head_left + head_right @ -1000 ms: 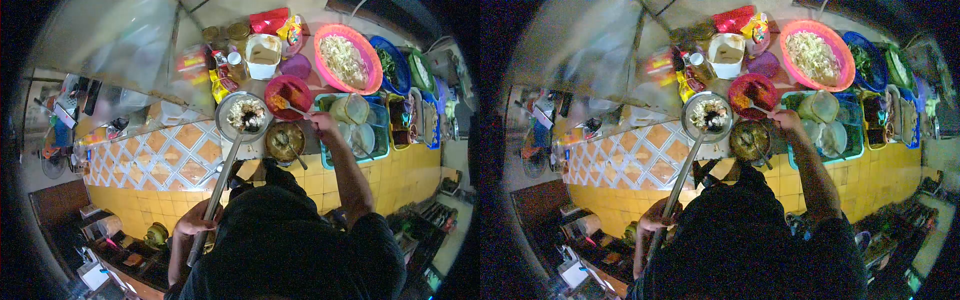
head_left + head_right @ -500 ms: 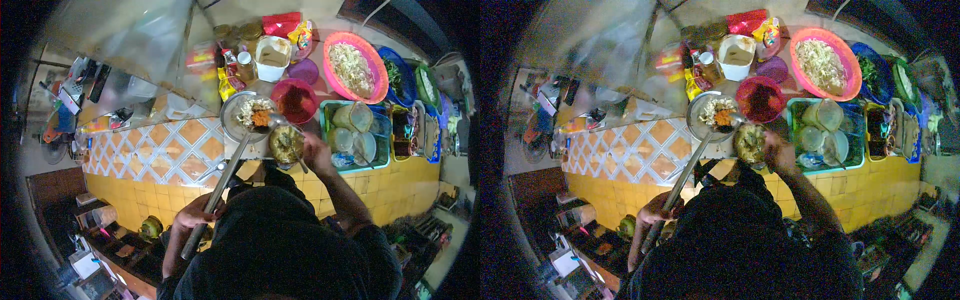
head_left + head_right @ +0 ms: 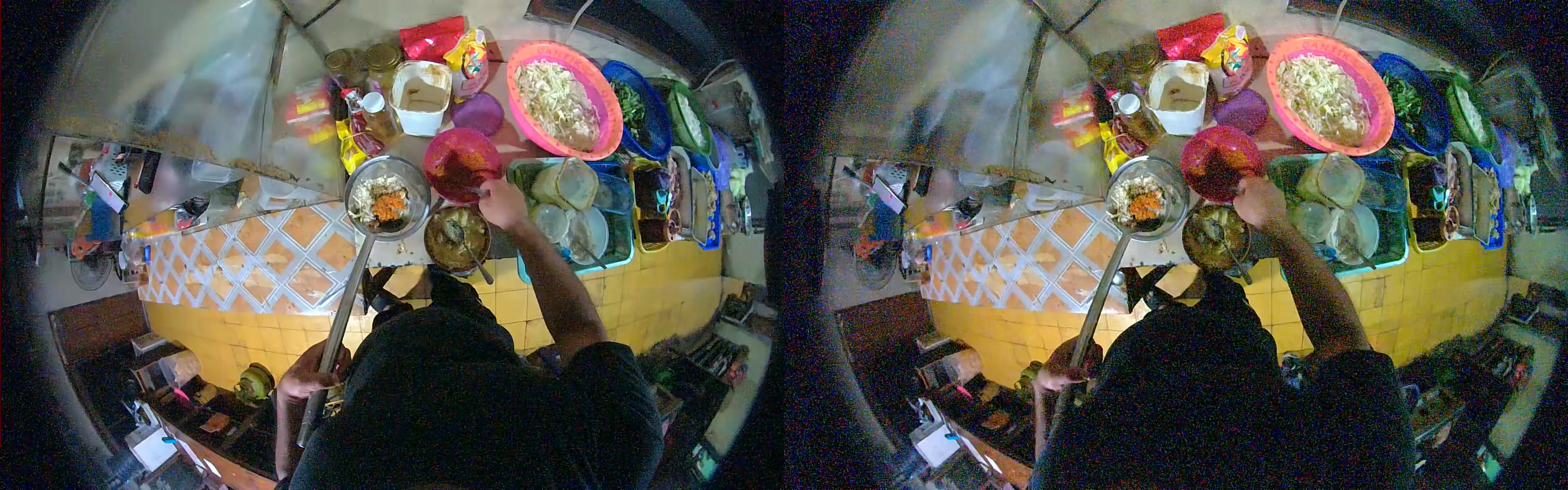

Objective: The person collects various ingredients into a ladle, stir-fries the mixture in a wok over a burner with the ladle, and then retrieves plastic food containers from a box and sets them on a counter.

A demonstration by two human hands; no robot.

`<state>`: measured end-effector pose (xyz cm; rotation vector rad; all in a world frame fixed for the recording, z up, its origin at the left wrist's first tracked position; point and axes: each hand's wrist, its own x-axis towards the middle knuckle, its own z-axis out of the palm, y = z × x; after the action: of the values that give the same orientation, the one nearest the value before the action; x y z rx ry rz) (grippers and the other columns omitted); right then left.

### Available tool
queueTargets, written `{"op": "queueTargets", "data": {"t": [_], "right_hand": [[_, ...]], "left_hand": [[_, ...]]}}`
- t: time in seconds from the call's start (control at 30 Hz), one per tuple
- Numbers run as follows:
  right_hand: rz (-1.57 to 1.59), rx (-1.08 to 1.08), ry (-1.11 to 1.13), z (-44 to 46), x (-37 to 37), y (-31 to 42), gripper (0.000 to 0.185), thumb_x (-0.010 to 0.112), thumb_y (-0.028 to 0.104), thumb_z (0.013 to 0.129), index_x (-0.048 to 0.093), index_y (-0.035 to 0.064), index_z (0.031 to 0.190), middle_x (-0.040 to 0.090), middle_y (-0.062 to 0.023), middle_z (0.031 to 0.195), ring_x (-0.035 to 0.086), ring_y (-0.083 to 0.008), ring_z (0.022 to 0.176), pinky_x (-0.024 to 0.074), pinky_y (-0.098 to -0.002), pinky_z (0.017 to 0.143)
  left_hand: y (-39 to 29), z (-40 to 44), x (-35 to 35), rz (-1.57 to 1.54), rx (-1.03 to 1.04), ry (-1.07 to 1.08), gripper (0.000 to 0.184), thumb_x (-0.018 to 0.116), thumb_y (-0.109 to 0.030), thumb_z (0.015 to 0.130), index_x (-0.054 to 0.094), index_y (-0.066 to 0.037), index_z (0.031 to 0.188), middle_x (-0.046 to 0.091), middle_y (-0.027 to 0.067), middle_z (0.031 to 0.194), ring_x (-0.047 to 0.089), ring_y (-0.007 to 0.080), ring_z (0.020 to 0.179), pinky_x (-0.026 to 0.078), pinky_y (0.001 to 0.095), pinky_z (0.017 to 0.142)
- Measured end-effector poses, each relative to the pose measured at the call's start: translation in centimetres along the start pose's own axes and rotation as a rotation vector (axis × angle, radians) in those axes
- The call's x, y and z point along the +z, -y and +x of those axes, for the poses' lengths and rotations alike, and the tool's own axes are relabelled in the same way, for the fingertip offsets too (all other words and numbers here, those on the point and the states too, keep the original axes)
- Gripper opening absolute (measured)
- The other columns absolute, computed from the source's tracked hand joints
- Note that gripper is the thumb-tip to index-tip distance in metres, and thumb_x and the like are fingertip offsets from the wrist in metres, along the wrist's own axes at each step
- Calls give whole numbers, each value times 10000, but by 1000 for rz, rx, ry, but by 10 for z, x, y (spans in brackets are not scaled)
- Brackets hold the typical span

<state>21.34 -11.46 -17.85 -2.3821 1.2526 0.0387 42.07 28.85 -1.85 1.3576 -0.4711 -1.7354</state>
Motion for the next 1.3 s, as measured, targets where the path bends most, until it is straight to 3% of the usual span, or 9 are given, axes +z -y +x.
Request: {"op": "queueTargets", "data": {"t": [0.23, 0.27, 0.33, 0.43, 0.57, 0.83, 1.2, 1.23, 1.3], "right_hand": [[139, -486, -56, 1, 29, -53, 150, 545, 159, 830, 658, 108, 915, 674, -115, 850, 651, -314, 771, 532, -411, 713], [595, -183, 98, -7, 27, -48, 136, 563, 142, 825, 654, 109, 921, 676, -106, 855, 650, -312, 766, 528, -398, 698], [770, -295, -227, -24, 53, -30, 165, 585, 72, 810, 647, 109, 958, 677, -119, 843, 651, -334, 745, 518, -392, 658], [318, -170, -242, -65, 0, 31, 177, 582, 151, 815, 644, 98, 971, 662, -165, 820, 638, -375, 757, 513, -429, 652], [527, -81, -588, -46, 19, 12, 233, 585, 201, 790, 652, 101, 990, 658, -177, 816, 632, -388, 753, 517, -451, 662], [443, 112, -302, -137, -13, 5, 290, 517, 275, 878, 631, 40, 1004, 626, -205, 772, 610, -405, 718, 486, -467, 665], [164, -49, 745, -291, 33, -131, 396, 483, 327, 892, 632, 12, 1079, 646, -242, 999, 624, -395, 914, 481, -473, 788], [170, -38, 732, -297, 33, -149, 396, 483, 327, 892, 632, 12, 1079, 646, -242, 999, 624, -395, 914, 481, -473, 788], [264, -4, 1, -307, 17, -183, 357, 510, 308, 876, 648, 25, 1044, 648, -235, 989, 623, -390, 905, 488, -455, 773]], "left_hand": [[5, 12, 5, -83, 62, 39, 413, 739, -257, 626, 459, -55, 852, 474, 39, 771, 434, 130, 699, 342, 254, 614], [4, 13, 8, -76, 76, 28, 404, 734, -260, 637, 457, -55, 847, 473, 41, 769, 432, 129, 698, 342, 255, 613], [-9, 15, 15, -74, 89, 22, 391, 724, -250, 636, 453, -52, 835, 471, 40, 765, 432, 126, 696, 345, 260, 615], [-5, 18, 18, -98, 78, -5, 401, 724, -237, 611, 457, -48, 842, 476, 41, 769, 436, 128, 693, 349, 262, 619], [16, 16, -7, 40, 73, 109, 421, 723, -240, 591, 465, -40, 857, 485, 45, 778, 448, 129, 704, 365, 256, 637], [-24, 4, 12, -127, 129, 252, 384, 744, -189, 632, 409, -70, 776, 430, 48, 673, 422, 154, 584, 333, 289, 553], [-48, 31, 97, 42, 144, 377, 401, 739, -147, 579, 423, -60, 810, 481, 89, 718, 461, 164, 625, 361, 288, 564], [-50, 41, 113, 48, 111, 404, 402, 729, -138, 569, 428, -57, 822, 483, 90, 723, 459, 165, 625, 361, 290, 560], [-52, 62, 151, 118, 125, 384, 413, 721, -127, 558, 434, -53, 845, 478, 91, 722, 451, 165, 622, 354, 288, 547]]}}
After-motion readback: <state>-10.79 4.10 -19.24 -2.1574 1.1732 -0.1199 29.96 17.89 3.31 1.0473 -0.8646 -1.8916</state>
